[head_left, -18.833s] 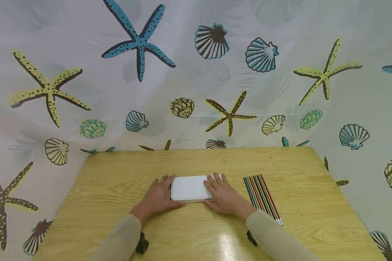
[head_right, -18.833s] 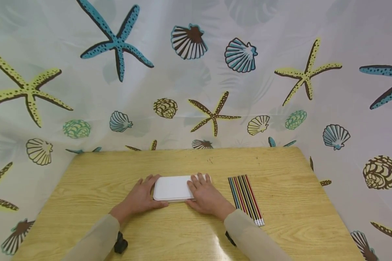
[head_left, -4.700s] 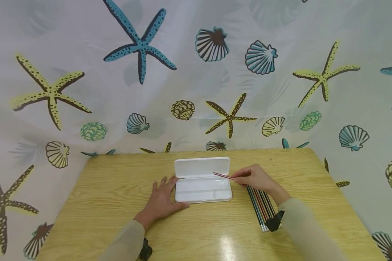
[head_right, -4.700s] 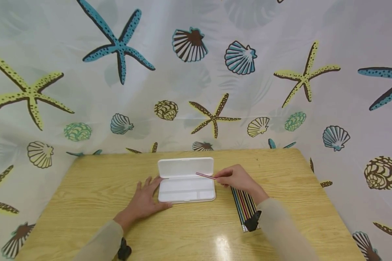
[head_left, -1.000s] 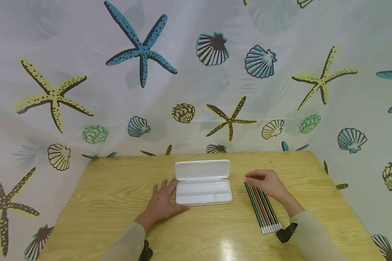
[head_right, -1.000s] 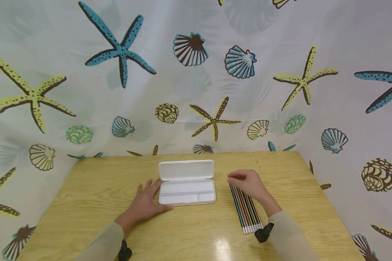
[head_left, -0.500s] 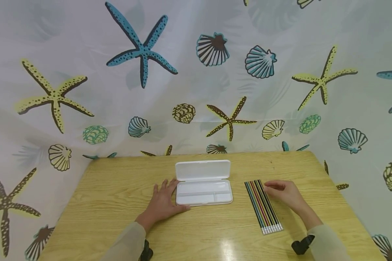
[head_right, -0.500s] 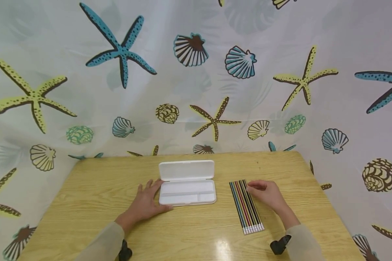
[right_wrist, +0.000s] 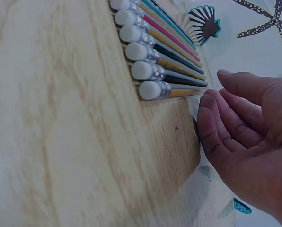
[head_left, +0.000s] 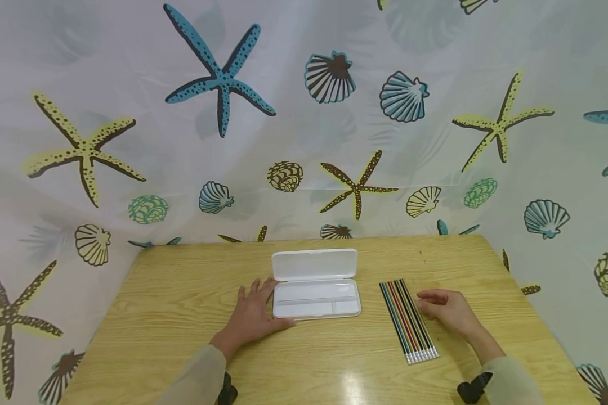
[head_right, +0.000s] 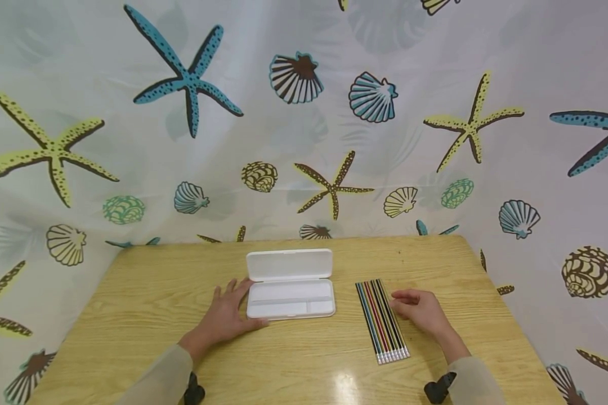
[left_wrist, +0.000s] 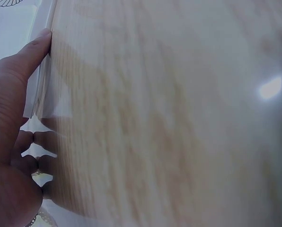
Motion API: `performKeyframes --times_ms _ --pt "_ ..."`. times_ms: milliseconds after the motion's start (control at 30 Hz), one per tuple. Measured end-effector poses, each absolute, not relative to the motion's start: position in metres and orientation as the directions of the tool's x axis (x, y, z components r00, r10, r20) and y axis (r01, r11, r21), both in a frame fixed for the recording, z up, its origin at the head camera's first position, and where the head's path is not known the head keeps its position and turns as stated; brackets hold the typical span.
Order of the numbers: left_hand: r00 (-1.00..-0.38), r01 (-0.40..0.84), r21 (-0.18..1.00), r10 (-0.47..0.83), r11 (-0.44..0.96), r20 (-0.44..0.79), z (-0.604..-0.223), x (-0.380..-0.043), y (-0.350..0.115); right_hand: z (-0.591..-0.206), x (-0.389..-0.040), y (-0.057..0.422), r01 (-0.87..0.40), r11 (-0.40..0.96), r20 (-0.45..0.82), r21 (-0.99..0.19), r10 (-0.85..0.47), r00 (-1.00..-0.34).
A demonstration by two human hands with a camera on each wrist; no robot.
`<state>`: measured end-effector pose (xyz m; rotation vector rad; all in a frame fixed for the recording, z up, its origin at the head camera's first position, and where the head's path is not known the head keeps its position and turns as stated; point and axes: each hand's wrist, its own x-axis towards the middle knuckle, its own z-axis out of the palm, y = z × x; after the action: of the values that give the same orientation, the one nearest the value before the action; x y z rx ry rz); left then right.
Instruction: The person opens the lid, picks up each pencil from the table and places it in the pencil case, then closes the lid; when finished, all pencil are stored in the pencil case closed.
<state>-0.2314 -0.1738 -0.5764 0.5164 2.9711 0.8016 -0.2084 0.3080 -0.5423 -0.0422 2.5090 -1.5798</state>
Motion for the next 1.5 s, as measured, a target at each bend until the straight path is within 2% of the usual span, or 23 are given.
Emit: performKeyframes --times_ms 267,900,1500 --pt "-0.947 0.305 0.487 0.315 0.818 0.062 -0.576 -0.231 -0.172 -0.547 -0.210 0.310 0.097 0.425 -0.160 -0.900 -0.114 -0.981" --pt "-0.951 0.290 0.493 0.307 0.820 0.050 -0.576 -0.231 -0.171 -0.546 -0.209 0.304 0.079 0.494 -0.140 -0.866 -0.088 -0.986" --pt "-0.952 0.286 0.498 0.303 0.819 0.049 -0.573 -0.229 -0.171 -0.552 -0.210 0.295 0.092 0.633 -0.047 -0.768 0.087 -0.995"
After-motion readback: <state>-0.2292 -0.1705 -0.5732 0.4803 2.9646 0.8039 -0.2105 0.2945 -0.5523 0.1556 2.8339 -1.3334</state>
